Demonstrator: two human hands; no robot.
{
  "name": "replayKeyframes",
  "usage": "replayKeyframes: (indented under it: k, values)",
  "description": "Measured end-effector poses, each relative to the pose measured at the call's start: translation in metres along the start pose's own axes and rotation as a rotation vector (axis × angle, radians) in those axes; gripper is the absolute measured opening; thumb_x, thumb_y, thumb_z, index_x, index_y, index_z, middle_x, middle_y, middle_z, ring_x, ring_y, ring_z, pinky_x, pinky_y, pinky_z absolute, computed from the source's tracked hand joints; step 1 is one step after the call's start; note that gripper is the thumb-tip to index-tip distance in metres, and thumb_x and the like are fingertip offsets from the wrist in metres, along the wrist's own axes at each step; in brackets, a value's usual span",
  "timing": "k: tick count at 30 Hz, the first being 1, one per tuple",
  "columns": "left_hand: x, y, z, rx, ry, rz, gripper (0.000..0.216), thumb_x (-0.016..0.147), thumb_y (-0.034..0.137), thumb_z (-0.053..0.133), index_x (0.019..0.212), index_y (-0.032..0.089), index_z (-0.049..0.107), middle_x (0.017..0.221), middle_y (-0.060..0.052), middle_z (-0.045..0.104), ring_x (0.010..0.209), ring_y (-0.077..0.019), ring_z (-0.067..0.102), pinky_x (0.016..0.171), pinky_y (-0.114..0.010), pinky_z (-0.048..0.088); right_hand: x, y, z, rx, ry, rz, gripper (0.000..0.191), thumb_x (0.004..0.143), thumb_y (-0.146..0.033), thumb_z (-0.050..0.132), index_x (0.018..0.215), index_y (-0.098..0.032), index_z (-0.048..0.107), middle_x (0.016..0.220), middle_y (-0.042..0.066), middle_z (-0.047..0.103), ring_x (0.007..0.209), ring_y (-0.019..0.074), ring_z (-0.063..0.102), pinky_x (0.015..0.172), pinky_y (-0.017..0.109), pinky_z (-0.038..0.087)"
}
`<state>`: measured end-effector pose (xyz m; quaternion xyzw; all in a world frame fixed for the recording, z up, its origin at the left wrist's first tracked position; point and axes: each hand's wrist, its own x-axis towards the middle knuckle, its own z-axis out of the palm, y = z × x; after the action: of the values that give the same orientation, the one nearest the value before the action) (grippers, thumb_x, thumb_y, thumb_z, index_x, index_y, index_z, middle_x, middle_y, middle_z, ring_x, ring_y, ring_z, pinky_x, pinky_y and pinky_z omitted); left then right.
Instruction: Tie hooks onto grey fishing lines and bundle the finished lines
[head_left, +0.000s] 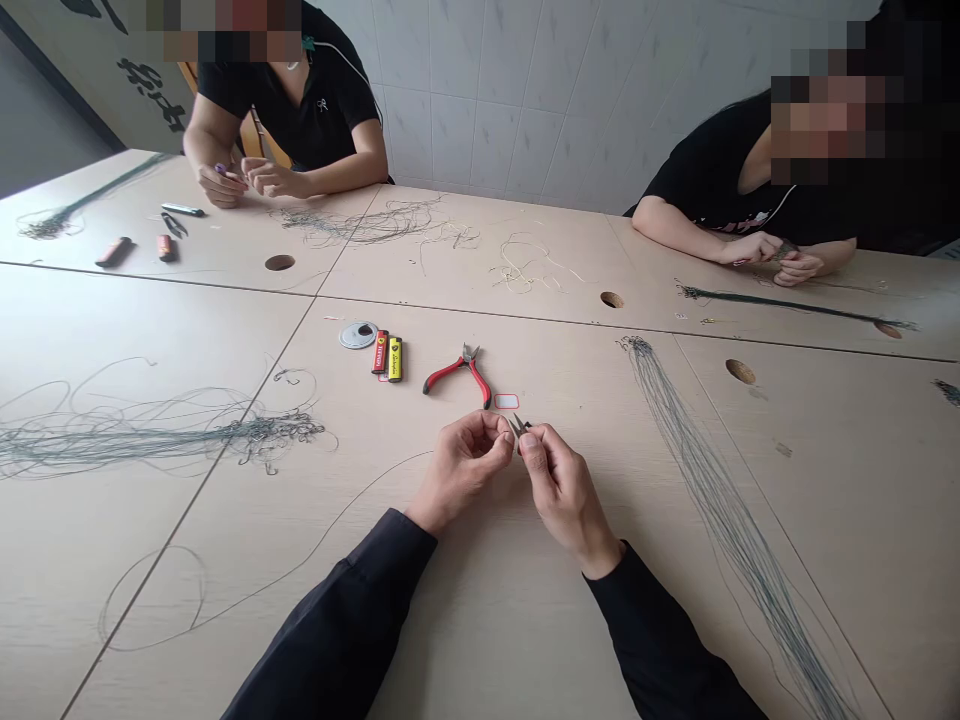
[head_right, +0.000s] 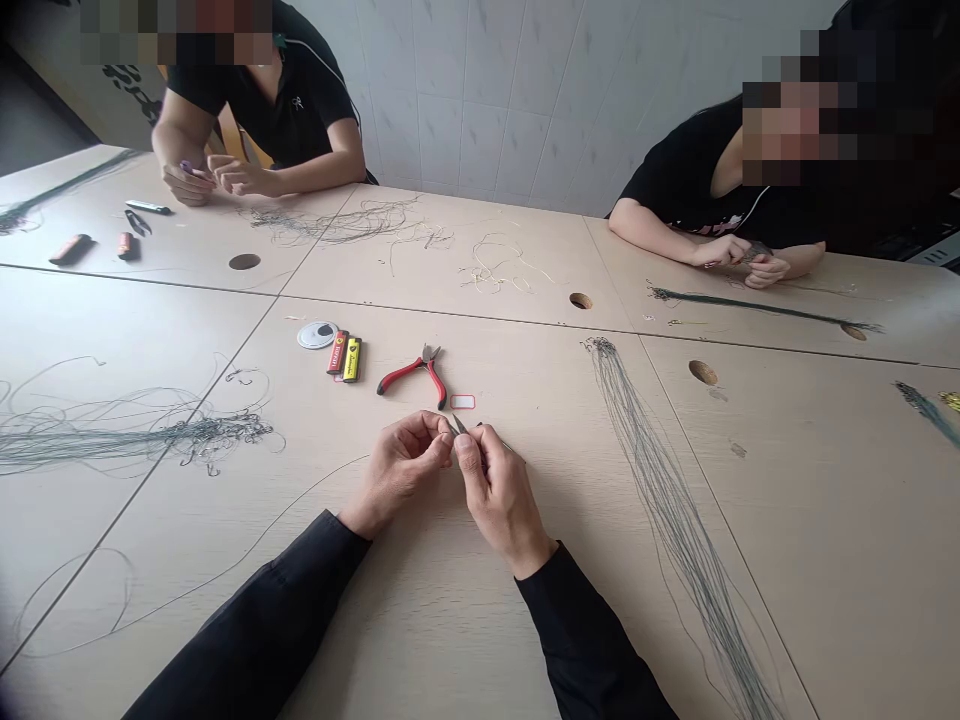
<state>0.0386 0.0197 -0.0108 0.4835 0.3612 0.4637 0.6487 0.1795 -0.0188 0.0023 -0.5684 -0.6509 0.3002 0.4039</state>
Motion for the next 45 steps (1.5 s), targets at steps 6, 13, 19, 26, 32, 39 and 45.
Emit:
replayKeyframes:
  k: [6, 13, 19, 26, 32, 39, 45]
  values:
    - [-0.0003, -0.0004, 0.0003, -0.002, 0.004, -0.006, 0.03, 0.084, 0.043, 0.069, 0.08, 0.015, 0.058, 0.073, 0.001, 0.055, 0.065, -0.009, 0.049, 0.063, -0.022, 0.042, -0.0004, 0.0013, 0.0002, -0.012, -0.011, -0.007, 0.031, 0.103, -0.038, 0.036, 0.078, -0.022, 0.044, 0.064, -0.003, 0.044, 0.055, 0.0132, 0.039, 0.056, 0.026, 0.033]
    - [-0.0006, -0.0012, -0.0013, -0.014, -0.006, -0.016, 0.028, 0.086, 0.04, 0.068, 0.081, 0.014, 0.057, 0.074, 0.001, 0.055, 0.066, -0.0089, 0.048, 0.063, -0.022, 0.041, -0.0003, 0.0014, 0.0017, 0.016, -0.047, -0.02, 0.028, 0.104, -0.036, 0.038, 0.082, -0.021, 0.048, 0.067, -0.003, 0.05, 0.057, 0.0129, 0.043, 0.056, 0.025, 0.034]
    - [0.0011, -0.001, -0.0022, -0.008, 0.001, -0.024, 0.033, 0.083, 0.045, 0.07, 0.081, 0.014, 0.057, 0.072, 0.001, 0.056, 0.065, -0.009, 0.048, 0.063, -0.022, 0.041, 0.0024, -0.0002, 0.005, 0.044, -0.042, -0.022, 0.028, 0.104, -0.036, 0.037, 0.082, -0.022, 0.047, 0.069, -0.002, 0.054, 0.059, 0.0133, 0.048, 0.058, 0.024, 0.037]
    - [0.001, 0.0033, 0.0, 0.0, 0.012, -0.014, 0.035, 0.08, 0.046, 0.073, 0.078, 0.015, 0.057, 0.068, 0.002, 0.055, 0.062, -0.0091, 0.048, 0.062, -0.022, 0.042, 0.0011, -0.0006, 0.0043, 0.058, -0.039, -0.031, 0.03, 0.104, -0.037, 0.036, 0.082, -0.022, 0.048, 0.07, -0.001, 0.056, 0.061, 0.0143, 0.051, 0.06, 0.025, 0.039]
    - [0.0012, 0.0038, 0.001, -0.007, 0.024, -0.02, 0.036, 0.077, 0.047, 0.074, 0.076, 0.016, 0.057, 0.067, 0.001, 0.056, 0.061, -0.0096, 0.049, 0.062, -0.023, 0.043, 0.0029, -0.0001, 0.0031, 0.05, -0.034, -0.035, 0.032, 0.104, -0.04, 0.036, 0.08, -0.022, 0.048, 0.065, -0.002, 0.05, 0.056, 0.0142, 0.045, 0.057, 0.026, 0.036]
    - [0.0013, -0.0012, -0.0021, 0.05, 0.019, -0.015, 0.032, 0.083, 0.044, 0.069, 0.079, 0.015, 0.057, 0.068, 0.003, 0.052, 0.059, -0.008, 0.046, 0.06, -0.021, 0.039, 0.0003, 0.003, 0.0012, 0.168, 0.033, 0.075, 0.034, 0.102, -0.046, 0.037, 0.086, -0.02, 0.052, 0.068, -0.003, 0.045, 0.057, 0.0128, 0.038, 0.056, 0.026, 0.033]
    - [-0.0017, -0.0015, 0.0004, 0.142, 0.005, -0.018, 0.032, 0.082, 0.045, 0.069, 0.08, 0.015, 0.058, 0.071, 0.0, 0.056, 0.063, -0.0098, 0.048, 0.06, -0.022, 0.038, 0.0003, -0.0007, 0.0001, 0.305, -0.004, 0.189, 0.03, 0.094, -0.048, 0.055, 0.091, -0.019, 0.055, 0.07, -0.003, 0.047, 0.06, 0.0128, 0.042, 0.055, 0.024, 0.037]
